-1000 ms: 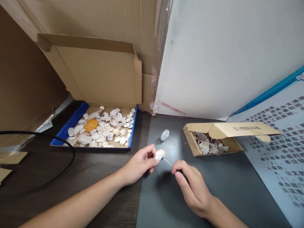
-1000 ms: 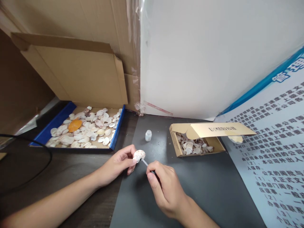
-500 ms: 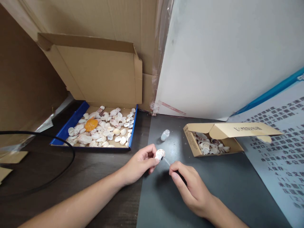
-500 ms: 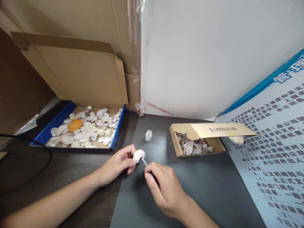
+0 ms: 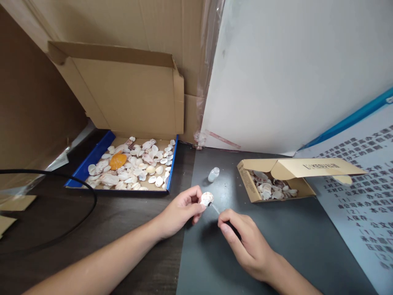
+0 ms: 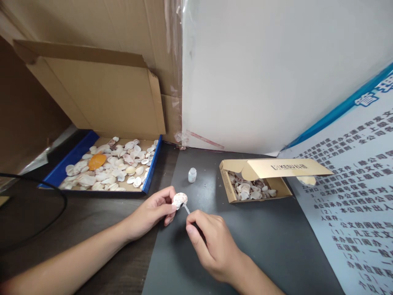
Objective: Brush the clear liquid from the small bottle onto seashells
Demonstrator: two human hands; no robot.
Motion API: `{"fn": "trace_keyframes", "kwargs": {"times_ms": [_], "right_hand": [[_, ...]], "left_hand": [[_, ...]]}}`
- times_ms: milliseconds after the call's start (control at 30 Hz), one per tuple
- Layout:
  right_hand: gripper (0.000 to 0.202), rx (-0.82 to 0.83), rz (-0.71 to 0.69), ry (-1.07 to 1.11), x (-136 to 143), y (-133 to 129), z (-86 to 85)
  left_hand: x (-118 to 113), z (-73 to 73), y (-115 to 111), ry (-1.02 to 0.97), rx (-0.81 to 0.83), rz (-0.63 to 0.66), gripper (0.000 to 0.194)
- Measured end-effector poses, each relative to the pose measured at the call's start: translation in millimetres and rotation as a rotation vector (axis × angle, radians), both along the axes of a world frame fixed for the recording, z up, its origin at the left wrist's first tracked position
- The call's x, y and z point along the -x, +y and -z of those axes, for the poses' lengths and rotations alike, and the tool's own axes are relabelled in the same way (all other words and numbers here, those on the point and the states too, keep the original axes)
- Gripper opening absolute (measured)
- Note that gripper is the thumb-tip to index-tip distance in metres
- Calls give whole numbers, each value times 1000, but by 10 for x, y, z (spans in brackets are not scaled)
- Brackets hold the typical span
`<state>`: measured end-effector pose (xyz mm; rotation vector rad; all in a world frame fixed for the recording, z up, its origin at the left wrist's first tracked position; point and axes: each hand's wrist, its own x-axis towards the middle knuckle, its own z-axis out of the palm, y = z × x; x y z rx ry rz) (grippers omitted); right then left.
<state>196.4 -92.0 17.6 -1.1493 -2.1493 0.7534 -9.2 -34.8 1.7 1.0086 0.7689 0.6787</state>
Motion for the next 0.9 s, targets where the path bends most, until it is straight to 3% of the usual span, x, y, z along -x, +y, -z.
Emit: {"fn": "trace_keyframes", "kwargs": {"times_ms": [900], "right_hand": [[17, 12, -12, -31, -3, 11, 11]], "left_hand": [[4, 24, 3, -25, 6, 10, 25]]}}
